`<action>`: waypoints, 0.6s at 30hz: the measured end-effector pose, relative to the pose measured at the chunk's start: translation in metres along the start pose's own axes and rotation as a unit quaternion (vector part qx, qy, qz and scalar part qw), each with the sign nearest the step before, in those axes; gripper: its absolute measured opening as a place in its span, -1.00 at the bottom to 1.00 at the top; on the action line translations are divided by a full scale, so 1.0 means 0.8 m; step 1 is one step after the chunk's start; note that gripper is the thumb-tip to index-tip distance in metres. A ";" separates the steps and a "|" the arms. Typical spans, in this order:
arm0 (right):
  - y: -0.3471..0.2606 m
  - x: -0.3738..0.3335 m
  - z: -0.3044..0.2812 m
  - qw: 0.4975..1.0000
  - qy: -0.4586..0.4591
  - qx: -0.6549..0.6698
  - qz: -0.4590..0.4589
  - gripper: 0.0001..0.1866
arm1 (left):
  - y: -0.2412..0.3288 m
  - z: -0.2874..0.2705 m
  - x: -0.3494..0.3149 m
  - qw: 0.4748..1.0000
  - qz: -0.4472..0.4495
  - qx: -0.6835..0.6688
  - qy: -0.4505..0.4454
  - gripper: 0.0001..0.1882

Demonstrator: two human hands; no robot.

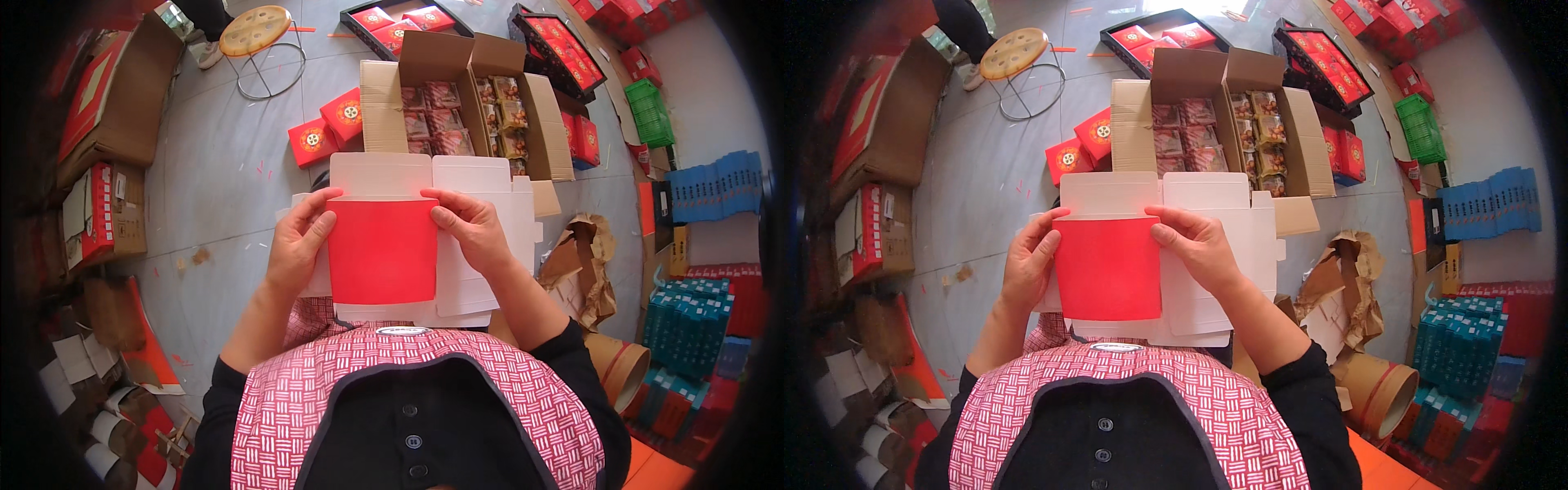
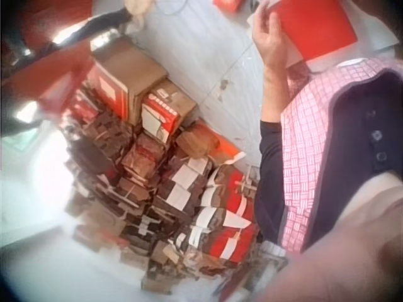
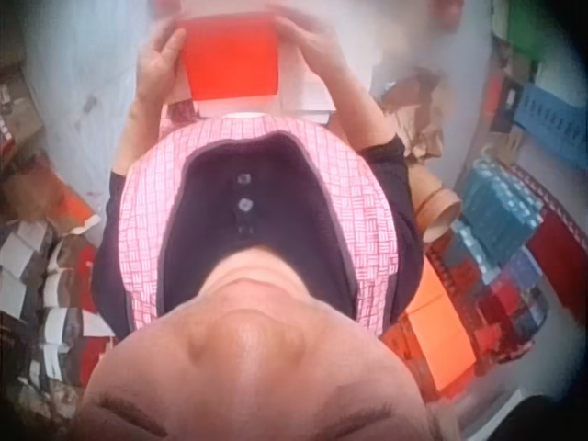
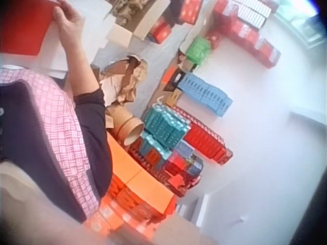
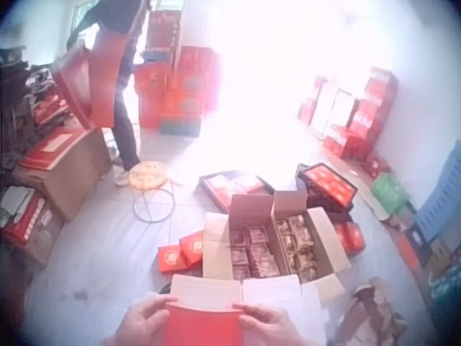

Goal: The person sits on the floor and repeatedly folds flat white cardboard sheets into small red boxes, then places the finished boxes on the floor beside them. The person handles the cardboard by hand without using tools.

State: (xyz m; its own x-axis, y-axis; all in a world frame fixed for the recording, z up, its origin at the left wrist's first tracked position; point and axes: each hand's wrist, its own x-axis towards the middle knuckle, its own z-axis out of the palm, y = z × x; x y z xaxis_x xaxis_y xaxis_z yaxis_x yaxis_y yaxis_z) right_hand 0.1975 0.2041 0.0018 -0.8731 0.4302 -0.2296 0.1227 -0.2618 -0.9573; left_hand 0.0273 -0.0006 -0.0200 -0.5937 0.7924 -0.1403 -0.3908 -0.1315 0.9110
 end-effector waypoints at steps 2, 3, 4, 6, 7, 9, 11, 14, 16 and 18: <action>-0.007 0.002 0.003 0.997 -0.002 -0.052 -0.056 -0.63 | 0.002 -0.002 0.004 0.998 0.038 0.041 0.005 -0.73; -0.005 0.004 0.002 0.997 -0.004 -0.034 -0.066 -0.65 | 0.005 -0.001 0.006 0.998 0.044 0.041 -0.001 -0.76; -0.002 0.003 0.000 0.997 -0.006 -0.015 -0.077 -0.68 | 0.009 0.000 0.007 0.998 0.050 0.041 -0.006 -0.78; 0.003 0.004 0.000 0.995 -0.007 0.022 -0.096 -0.76 | 0.012 0.001 0.008 0.996 0.067 0.054 -0.012 -0.80; 0.004 0.004 0.003 0.994 -0.003 0.040 -0.106 -0.81 | 0.012 0.002 0.009 0.995 0.077 0.068 -0.015 -0.81; 0.007 0.007 0.003 0.990 0.006 0.043 -0.135 -0.90 | 0.011 0.001 0.009 0.990 0.102 0.099 -0.022 -0.80; 0.007 0.012 0.001 0.985 0.014 0.017 -0.172 -0.91 | 0.009 0.000 0.009 0.981 0.130 0.138 -0.028 -0.78; -0.020 0.028 -0.013 0.989 -0.056 -0.077 -0.117 -0.88 | 0.011 0.004 0.005 0.978 0.145 0.146 -0.028 -0.79; -0.048 0.043 -0.005 0.991 -0.077 -0.107 -0.036 -0.84 | 0.016 0.008 0.001 0.974 0.159 0.154 -0.037 -0.80; -0.074 0.058 -0.003 0.973 -0.139 -0.175 0.050 -0.80 | 0.019 0.013 -0.001 0.973 0.170 0.152 -0.043 -0.81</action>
State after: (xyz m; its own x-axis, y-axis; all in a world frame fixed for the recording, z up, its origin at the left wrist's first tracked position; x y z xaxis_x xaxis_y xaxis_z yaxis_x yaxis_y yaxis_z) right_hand 0.1508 0.2418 0.0470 -0.9367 0.1546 -0.3141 0.3238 0.0419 -0.9452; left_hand 0.0288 0.0027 -0.0018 -0.5853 0.7832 0.2096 0.0517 -0.2219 0.9737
